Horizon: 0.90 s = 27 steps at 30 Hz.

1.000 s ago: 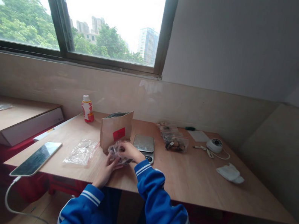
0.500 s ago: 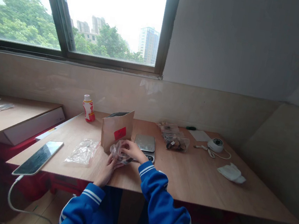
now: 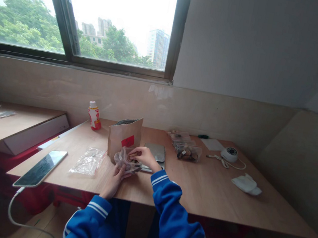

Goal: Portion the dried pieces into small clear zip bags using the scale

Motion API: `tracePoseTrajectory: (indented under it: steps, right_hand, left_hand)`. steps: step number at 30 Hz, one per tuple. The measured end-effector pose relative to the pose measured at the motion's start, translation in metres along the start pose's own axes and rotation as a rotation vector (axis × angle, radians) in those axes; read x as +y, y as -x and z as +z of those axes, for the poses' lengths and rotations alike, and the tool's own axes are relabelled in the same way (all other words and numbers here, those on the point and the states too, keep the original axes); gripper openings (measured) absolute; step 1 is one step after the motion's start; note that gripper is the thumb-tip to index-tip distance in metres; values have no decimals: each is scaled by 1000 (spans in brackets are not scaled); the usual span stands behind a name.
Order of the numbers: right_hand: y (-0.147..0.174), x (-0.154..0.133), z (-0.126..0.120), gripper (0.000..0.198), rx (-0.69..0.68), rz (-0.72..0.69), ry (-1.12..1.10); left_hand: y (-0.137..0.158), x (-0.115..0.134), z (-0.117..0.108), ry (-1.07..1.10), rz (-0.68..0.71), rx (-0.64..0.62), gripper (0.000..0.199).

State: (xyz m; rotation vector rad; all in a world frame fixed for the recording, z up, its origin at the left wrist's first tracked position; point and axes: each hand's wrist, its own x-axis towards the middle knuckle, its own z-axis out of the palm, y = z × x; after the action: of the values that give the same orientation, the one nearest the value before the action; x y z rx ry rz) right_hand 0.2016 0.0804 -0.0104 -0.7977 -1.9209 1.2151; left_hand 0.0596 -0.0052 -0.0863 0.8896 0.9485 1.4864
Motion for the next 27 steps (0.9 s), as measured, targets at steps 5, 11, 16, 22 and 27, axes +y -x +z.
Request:
tracePoseTrajectory:
  steps: [5, 11, 16, 22, 27]
  right_hand:
    - [-5, -25, -17, 34, 104, -15, -175]
    - [-45, -77, -25, 35, 273, -260, -218]
    - [-87, -94, -20, 28, 297, -286, -153]
    - [-90, -89, -14, 11, 341, -316, 240]
    - [-79, -91, -19, 13, 272, -291, 421]
  left_hand:
    - [-1, -2, -2, -14, -12, 21, 62]
    - [-5, -9, -7, -66, 1, 2, 56]
    - [-5, -10, -8, -66, -4, -1, 51]
    - [-4, -8, -5, -82, 3, 12, 51]
    - [-2, -3, -2, -101, -9, 29, 49]
